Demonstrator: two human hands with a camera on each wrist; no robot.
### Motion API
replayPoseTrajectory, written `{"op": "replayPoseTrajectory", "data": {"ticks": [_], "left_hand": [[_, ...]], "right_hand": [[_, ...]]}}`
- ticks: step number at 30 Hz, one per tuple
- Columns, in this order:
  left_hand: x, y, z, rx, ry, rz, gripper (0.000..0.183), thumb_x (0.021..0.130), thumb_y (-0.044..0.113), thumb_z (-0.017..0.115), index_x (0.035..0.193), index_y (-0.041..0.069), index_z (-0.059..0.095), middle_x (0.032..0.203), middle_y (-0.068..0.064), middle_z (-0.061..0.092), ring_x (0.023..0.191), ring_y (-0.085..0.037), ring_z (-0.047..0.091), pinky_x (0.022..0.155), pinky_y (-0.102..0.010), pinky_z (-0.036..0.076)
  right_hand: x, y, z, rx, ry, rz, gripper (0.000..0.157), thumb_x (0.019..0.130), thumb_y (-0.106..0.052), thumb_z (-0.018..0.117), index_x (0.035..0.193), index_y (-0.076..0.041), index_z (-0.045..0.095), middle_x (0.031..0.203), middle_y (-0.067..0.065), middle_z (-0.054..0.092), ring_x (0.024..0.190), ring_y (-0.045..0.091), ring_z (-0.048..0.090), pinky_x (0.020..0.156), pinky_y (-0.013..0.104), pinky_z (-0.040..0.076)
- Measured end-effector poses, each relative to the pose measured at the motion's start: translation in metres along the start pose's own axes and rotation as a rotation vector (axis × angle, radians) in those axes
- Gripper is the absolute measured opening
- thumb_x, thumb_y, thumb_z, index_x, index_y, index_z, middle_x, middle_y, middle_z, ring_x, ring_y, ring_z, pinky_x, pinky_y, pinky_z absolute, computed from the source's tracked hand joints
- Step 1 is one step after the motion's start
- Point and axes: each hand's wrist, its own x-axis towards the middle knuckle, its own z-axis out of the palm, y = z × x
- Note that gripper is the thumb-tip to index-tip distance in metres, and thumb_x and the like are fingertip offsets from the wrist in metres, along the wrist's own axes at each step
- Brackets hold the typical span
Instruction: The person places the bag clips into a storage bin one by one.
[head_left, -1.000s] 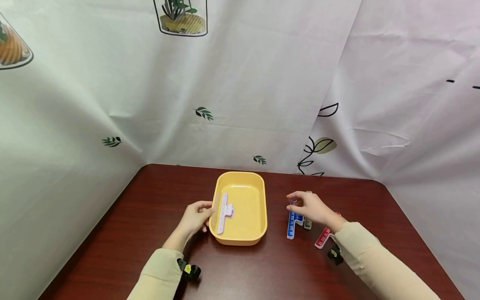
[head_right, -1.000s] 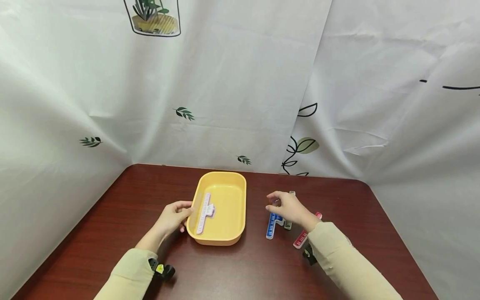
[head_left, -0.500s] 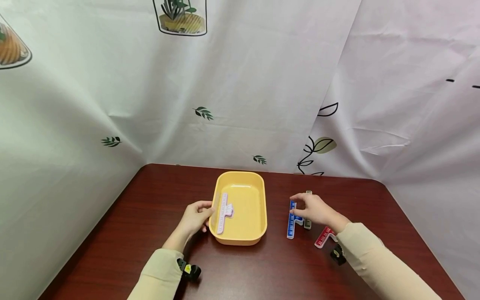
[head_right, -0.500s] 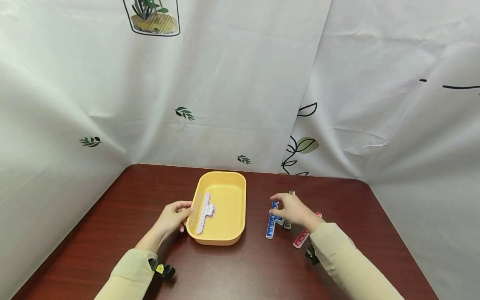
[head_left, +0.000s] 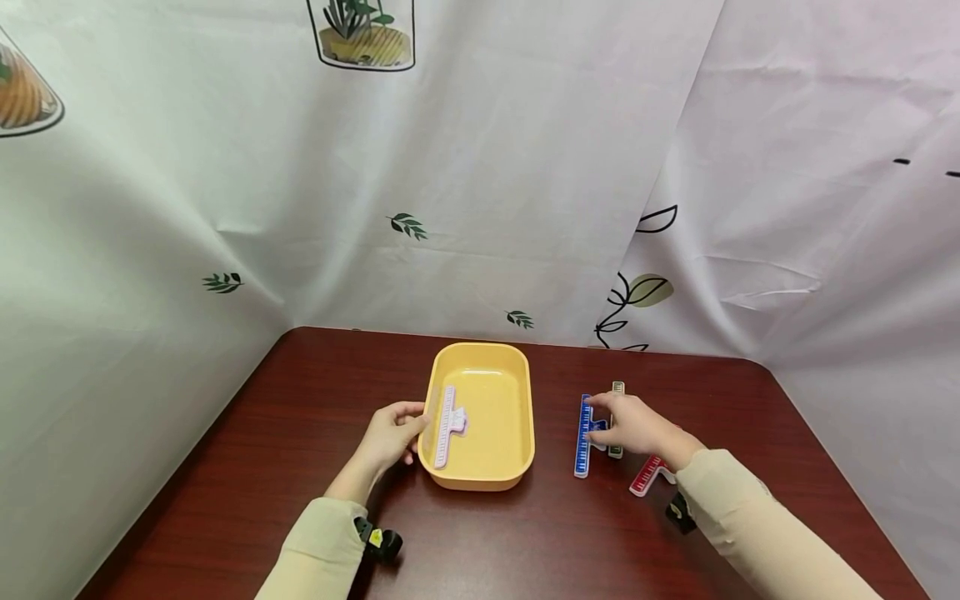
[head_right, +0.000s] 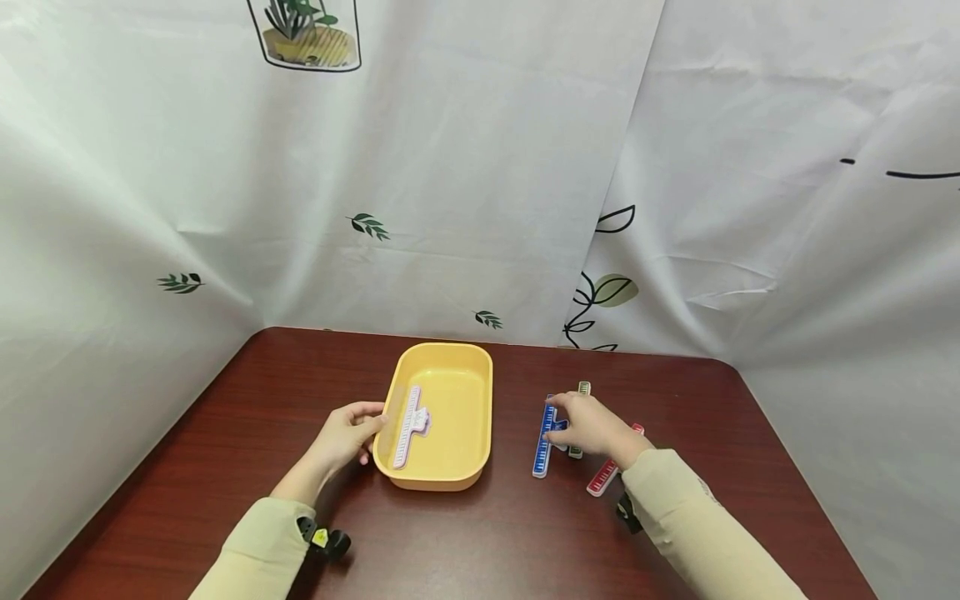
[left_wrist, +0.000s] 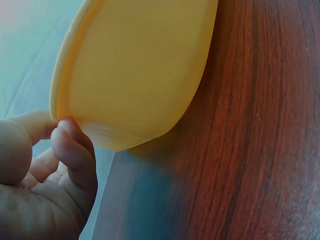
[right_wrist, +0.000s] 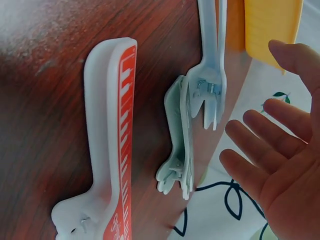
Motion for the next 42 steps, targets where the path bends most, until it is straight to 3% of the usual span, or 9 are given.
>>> {"op": "replayPoseTrajectory", "data": {"ticks": [15, 42], "left_hand": [[-0.0002, -0.0003, 0.0002, -0.005, 0.000, 0.002, 0.037, 0.088, 0.009, 0.062, 0.122, -0.004, 0.056, 0.070, -0.003, 0.055, 0.047, -0.010, 0.047, 0.038, -0.021, 0.041], [0.0002, 0.0001, 0.0002, -0.003, -0.002, 0.001, 0.036, 0.089, 0.009, 0.061, 0.123, -0.004, 0.056, 0.068, -0.003, 0.054, 0.047, -0.010, 0.047, 0.038, -0.020, 0.041]], "right_hand": [[-0.0024, 0.0059, 0.0038, -0.041, -0.020, 0.004, 0.069, 0.077, -0.028, 0.076, 0.132, 0.003, 0.048, 0.125, 0.022, 0.058, 0.110, 0.033, 0.059, 0.093, 0.050, 0.050], [-0.0045, 0.0100, 0.0094, -0.066, -0.016, 0.019, 0.067, 0.077, -0.026, 0.076, 0.131, 0.004, 0.050, 0.125, 0.021, 0.059, 0.112, 0.031, 0.058, 0.099, 0.051, 0.045]]}}
